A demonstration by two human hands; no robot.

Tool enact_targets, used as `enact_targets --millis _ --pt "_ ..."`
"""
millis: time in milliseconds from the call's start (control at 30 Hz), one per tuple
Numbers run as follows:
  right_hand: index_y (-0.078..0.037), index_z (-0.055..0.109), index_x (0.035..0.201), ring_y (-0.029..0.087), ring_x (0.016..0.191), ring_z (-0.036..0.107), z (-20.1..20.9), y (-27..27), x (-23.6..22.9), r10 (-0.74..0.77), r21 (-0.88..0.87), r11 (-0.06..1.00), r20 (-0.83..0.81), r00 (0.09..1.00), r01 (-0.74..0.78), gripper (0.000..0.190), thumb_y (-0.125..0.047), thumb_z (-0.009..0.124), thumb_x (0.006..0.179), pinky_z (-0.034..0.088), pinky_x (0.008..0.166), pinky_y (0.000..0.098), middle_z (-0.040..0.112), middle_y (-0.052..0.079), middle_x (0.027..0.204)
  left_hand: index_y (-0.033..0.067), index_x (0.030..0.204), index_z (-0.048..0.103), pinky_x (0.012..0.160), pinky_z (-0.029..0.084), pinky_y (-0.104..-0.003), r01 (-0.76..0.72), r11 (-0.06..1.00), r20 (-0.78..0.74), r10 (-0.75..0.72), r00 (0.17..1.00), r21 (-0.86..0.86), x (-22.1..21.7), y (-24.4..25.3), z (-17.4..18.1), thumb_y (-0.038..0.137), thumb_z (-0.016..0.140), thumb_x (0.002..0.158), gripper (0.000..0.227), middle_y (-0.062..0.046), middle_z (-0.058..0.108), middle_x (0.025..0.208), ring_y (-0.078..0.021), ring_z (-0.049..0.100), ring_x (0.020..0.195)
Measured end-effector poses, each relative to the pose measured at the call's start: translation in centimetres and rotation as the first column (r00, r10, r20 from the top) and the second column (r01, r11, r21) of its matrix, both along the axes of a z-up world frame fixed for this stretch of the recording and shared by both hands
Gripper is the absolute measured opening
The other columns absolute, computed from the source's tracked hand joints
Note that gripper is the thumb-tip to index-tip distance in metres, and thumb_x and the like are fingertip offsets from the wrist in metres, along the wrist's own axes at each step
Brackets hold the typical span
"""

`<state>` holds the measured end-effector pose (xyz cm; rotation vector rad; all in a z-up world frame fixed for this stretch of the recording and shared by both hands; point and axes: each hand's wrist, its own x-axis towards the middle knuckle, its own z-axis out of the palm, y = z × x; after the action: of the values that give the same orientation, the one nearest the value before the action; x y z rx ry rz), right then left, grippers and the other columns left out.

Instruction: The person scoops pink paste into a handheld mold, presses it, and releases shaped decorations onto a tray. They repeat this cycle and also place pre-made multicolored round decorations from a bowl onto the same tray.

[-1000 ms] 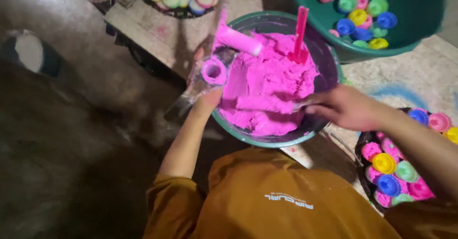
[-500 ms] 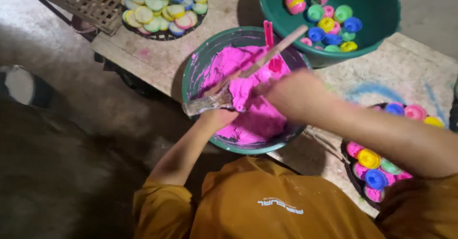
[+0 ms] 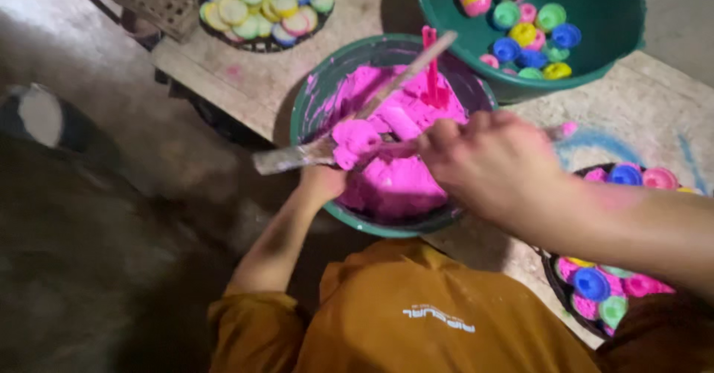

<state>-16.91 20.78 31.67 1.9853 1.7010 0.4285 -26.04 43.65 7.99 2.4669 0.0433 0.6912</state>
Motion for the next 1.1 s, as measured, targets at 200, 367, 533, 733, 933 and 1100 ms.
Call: enact_targets --millis 200,367,533,733,933,1100 --pt "-0.011 0.065 0.117 0.022 0.058 0.068 1.0 3.2 0.0 0.088 0.152 0.987 -0.176 0.980 -0.061 0.032 -0.018 0.059 0.087 0.053 0.044 0.0353 0.063 0.007 0.085 0.0105 0.127 0.065 0.104 0.052 -0.041 -0.009 0.987 0.003 0.009 1.000 -0.159 0.8 0.0 -0.9 0.019 0.076 0.091 0.038 -0.009 0.070 0.125 -0.0276 0.066 0.118" --pt "-0.013 0.066 0.106 0.026 0.063 0.071 -1.3 2.1 1.9 0.067 0.035 0.998 -0.224 0.972 -0.061 0.028 -0.021 0.059 0.081 0.056 0.051 0.0398 0.065 0.010 0.086 0.0054 0.143 0.052 0.102 0.052 -0.040 -0.042 0.992 0.085 0.052 0.995 -0.118 1.0 0.8 0.5 0.023 0.074 0.088 0.062 -0.015 0.065 0.132 -0.0266 0.065 0.116" --pt "-0.003 0.064 0.104 0.020 0.066 0.071 -6.2 4.8 -0.3 0.119 -0.056 0.990 -0.139 0.983 -0.127 0.020 -0.016 0.057 0.091 0.055 0.051 0.0361 0.067 0.009 0.086 0.0072 0.136 0.059 0.099 0.051 -0.040 0.016 1.000 -0.025 -0.016 1.000 0.009 0.3 -1.4 0.7 0.026 0.080 0.081 0.062 -0.016 0.067 0.128 -0.0301 0.065 0.114" --pt "-0.006 0.060 0.122 0.024 0.069 0.071 2.5 -0.2 -0.1 -0.043 -0.071 0.997 -0.140 0.989 0.033 0.044 -0.025 0.060 0.083 0.056 0.052 0.0368 0.065 0.011 0.088 0.0059 0.148 0.049 0.094 0.057 -0.033 -0.099 0.988 -0.035 0.095 0.995 -0.115 -1.2 1.0 5.7 0.020 0.069 0.096 0.057 -0.013 0.067 0.131 -0.0255 0.071 0.109" --pt "-0.005 0.063 0.100 0.017 0.057 0.068 -4.7 3.5 -0.5 0.086 -0.049 0.995 0.046 0.995 -0.084 0.019 -0.016 0.060 0.085 0.052 0.044 0.0306 0.063 0.006 0.076 0.0132 0.134 0.058 0.093 0.057 -0.035 0.030 0.999 0.208 -0.036 0.978 0.029 -1.4 -0.5 7.7 0.012 0.072 0.077 0.059 -0.016 0.064 0.137 -0.0292 0.069 0.114" --pt "-0.003 0.063 0.106 0.019 0.060 0.069 -4.0 3.9 -1.4 0.082 -0.034 0.996 -0.138 0.987 -0.087 0.023 -0.015 0.060 0.086 0.054 0.046 0.0325 0.063 0.008 0.081 0.0064 0.136 0.062 0.087 0.060 -0.035 -0.174 0.949 -0.111 0.150 0.982 -0.262 0.6 -1.6 2.7 0.013 0.069 0.092 0.045 -0.011 0.070 0.122 -0.0230 0.072 0.102"
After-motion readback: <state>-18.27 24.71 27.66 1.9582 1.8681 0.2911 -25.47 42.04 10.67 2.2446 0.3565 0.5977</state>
